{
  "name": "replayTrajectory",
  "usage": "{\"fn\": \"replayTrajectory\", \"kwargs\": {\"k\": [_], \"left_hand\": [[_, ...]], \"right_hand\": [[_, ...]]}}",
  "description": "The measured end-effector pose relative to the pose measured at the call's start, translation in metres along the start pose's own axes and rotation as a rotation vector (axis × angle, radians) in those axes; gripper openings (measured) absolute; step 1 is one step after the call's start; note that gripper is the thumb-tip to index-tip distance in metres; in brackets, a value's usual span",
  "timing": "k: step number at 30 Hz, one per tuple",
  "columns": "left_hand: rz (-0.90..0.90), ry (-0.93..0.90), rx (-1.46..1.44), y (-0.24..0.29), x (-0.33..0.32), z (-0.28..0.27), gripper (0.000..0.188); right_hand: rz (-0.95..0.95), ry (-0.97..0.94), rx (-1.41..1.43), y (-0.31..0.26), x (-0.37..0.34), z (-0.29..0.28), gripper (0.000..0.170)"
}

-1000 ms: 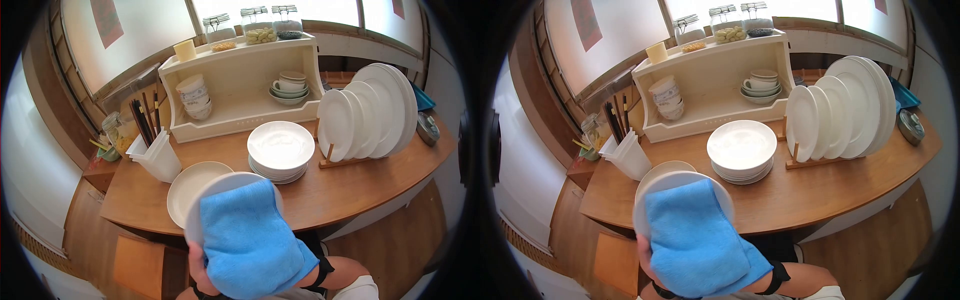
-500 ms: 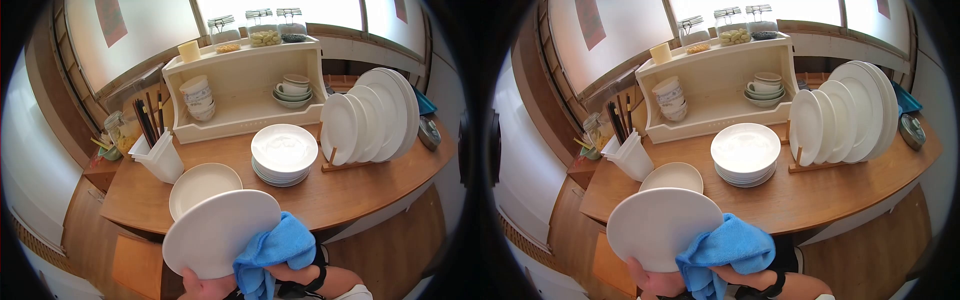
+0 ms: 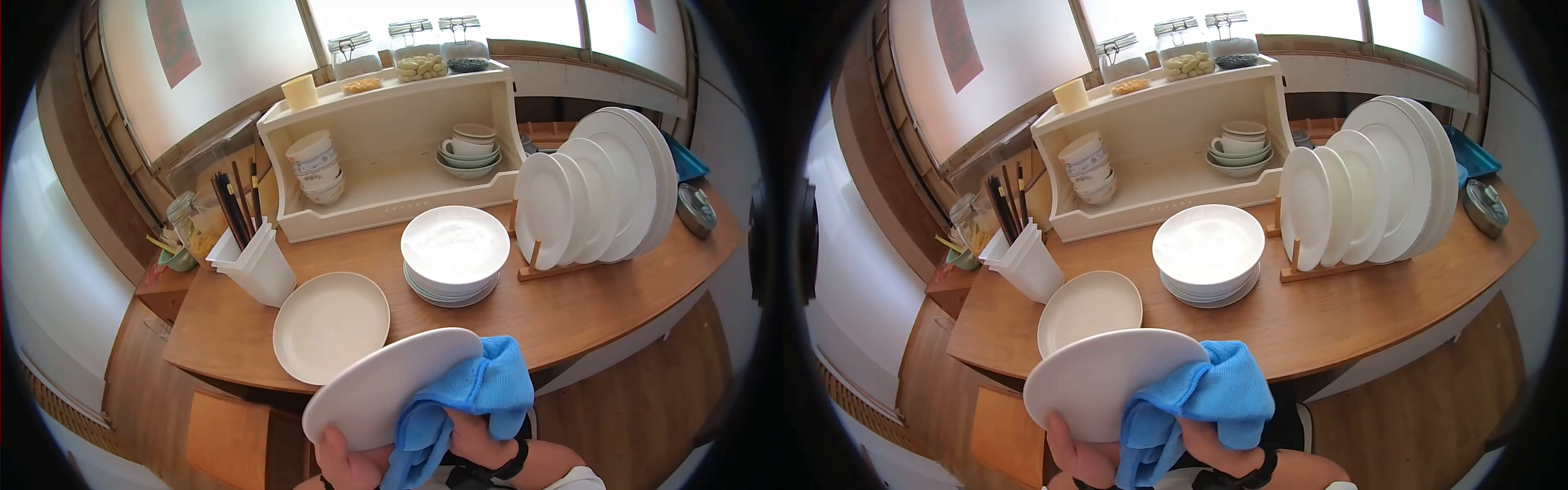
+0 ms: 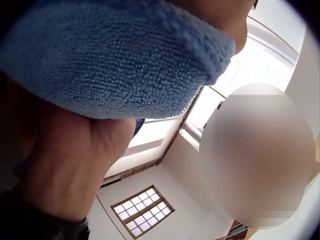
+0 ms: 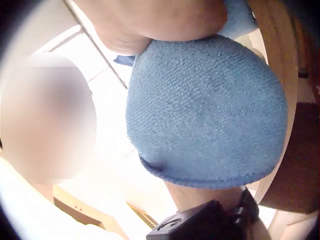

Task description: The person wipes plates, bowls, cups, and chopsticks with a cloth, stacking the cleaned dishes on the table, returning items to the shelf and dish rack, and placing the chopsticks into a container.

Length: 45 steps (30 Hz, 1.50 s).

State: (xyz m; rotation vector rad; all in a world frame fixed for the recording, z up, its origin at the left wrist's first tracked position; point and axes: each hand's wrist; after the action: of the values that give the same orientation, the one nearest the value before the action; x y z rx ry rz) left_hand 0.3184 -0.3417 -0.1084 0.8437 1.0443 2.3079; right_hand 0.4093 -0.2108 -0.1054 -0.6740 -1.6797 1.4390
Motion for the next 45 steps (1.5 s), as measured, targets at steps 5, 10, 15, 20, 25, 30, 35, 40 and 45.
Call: {"fn": "replayTrajectory", "kwargs": {"k": [5, 10, 15, 20, 25, 30, 35, 40, 45], "left_hand": [[0.304, -0.004, 0.143, 0.022, 0.031, 0.021, 0.057], [0.667, -0.171, 0.825, 0.028, 0.06, 0.01, 0.052], [0.686, -0.129, 0.878, 0.012, 0.06, 0.002, 0.045], [0.425, 0.189, 0.653, 0.014, 0.096, 0.006, 0.036], [0.366, -0.07, 0.814, 0.028, 0.176, 0.05, 0.033], [0.083, -0.249, 0.7, 0.001, 0.252, 0.058, 0.033], [0.0, -0.252, 0.836, -0.031, 0.292, 0.072, 0.038], [-0.034, -0.224, 0.983, -0.043, 0.297, 0.079, 0.041], [0.052, -0.264, 1.12, -0.054, 0.303, 0.063, 0.041]], "right_hand": [[-0.075, -0.198, -0.19, 0.007, 0.021, -0.038, 0.045], [-0.011, -0.332, -0.072, -0.031, 0.028, -0.046, 0.029], [-0.183, -0.028, -0.292, -0.017, 0.013, -0.029, 0.031], [-0.223, -0.213, 0.042, -0.024, 0.022, -0.023, 0.036], [-0.06, -0.388, 0.137, -0.016, 0.023, -0.032, 0.017], [-0.386, -0.337, -0.077, -0.018, 0.034, -0.046, 0.011], [-0.168, -0.731, -0.23, -0.045, 0.054, -0.074, 0.023], [-0.147, -0.33, 0.036, 0.031, -0.016, -0.069, 0.044], [-0.212, -0.269, 0.01, 0.011, -0.001, -0.077, 0.037]]}}
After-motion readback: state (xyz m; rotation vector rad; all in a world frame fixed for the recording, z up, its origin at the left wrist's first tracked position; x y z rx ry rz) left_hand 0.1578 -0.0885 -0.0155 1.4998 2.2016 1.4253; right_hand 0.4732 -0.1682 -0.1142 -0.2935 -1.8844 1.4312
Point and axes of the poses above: each hand's wrist, its own x-axis towards the middle knuckle, its own z-axis out of the palm, y = z × x, and after that the axes turned 10 degrees about z, right-handed
